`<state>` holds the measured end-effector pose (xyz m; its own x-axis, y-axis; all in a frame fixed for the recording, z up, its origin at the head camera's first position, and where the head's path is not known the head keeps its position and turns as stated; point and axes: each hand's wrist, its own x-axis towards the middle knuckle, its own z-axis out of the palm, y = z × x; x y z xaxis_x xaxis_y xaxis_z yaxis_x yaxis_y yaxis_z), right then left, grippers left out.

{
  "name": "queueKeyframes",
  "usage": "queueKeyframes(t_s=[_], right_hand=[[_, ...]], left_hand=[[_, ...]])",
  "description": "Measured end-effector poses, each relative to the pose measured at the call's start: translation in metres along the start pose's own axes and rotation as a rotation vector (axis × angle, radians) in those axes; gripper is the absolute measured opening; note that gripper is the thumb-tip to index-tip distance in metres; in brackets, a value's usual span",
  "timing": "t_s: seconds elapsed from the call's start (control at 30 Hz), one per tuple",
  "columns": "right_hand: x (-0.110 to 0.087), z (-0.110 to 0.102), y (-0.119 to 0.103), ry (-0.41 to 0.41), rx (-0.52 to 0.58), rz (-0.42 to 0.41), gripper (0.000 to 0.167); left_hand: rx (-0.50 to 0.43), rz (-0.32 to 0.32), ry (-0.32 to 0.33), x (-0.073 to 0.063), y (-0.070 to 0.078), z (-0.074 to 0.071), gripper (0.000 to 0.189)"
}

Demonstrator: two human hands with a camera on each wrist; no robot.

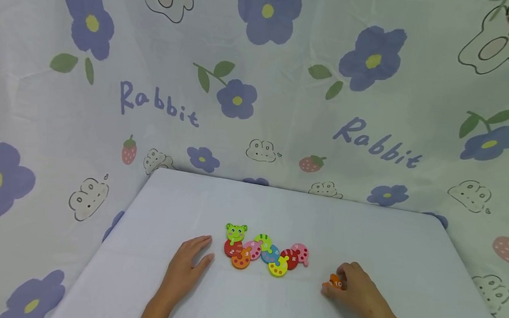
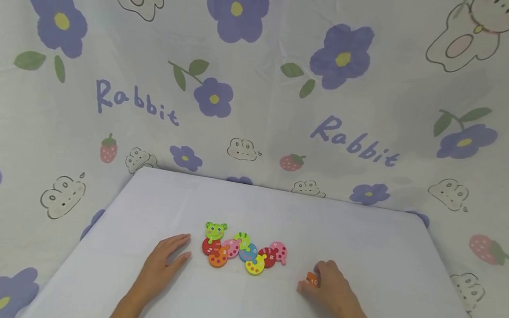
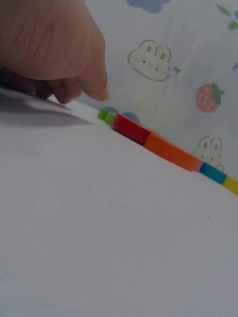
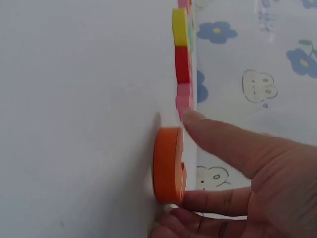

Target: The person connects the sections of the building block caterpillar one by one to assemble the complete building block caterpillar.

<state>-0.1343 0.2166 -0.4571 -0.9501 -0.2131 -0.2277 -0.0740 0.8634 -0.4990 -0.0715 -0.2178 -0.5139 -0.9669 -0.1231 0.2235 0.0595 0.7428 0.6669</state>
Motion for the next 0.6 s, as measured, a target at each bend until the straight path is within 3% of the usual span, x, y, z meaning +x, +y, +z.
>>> queueKeyframes(t_s=[0.33,0.6], right_hand=[[0.004,0.015,-0.019,0.080,-0.047,0.013,0.051],[0.013,0.025,-0.041,0.116,-0.064,-0.041,0.050]], left_hand=[[0.004,0.015,0.013,0.001,-0.001,-0.004,0.050],[-0.024,-0.011,-0.004,-0.001,-0.001,0.000,0.050]])
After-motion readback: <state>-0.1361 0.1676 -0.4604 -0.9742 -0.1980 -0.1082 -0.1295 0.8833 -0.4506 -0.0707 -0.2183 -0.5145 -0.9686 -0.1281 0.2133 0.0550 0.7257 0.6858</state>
